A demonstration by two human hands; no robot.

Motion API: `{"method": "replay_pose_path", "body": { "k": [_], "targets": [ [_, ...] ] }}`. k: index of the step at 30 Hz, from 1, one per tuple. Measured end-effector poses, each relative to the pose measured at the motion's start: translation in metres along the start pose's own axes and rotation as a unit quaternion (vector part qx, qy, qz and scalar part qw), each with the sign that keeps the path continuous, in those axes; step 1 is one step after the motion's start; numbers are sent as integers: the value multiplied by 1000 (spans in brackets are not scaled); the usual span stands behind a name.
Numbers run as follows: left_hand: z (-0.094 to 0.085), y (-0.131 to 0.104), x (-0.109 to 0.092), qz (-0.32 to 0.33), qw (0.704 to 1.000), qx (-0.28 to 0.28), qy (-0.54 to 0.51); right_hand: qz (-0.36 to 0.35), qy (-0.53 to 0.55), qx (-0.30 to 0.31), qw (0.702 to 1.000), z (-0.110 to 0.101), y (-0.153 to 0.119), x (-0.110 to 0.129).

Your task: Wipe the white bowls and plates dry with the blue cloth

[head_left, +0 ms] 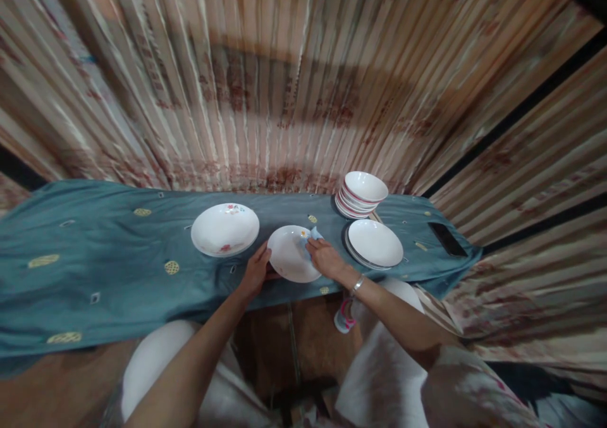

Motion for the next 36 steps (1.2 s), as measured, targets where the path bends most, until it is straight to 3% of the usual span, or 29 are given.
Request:
{"method": "replay_pose_path", "body": {
  "k": [8,16,22,31,36],
  "targets": [
    [-2,5,2,-1,1000,-6,-4,17,63,-44,997,9,35,10],
    [-3,6,3,-1,1000,-17,-4,-66,129,-82,986,3,50,46],
    [-6,9,4,7,1000,-17,-15,-85,217,-93,968,-1,39,74],
    [-7,10,3,29,999,-1,16,-71,359,-118,923,-2,5,84],
    [-9,13,0,38,999,-22,12,-81,376,-136,913,-5,16,92]
  ]
}}
Point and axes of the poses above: each hand's wrist, its own y-axis towards the middle knuckle, its own z-axis out of the palm, x = y × z, the point moved 7 cm from there along y, towards the middle knuckle, and after that the axes turned 7 degrees about -z, right-handed, at the moved point
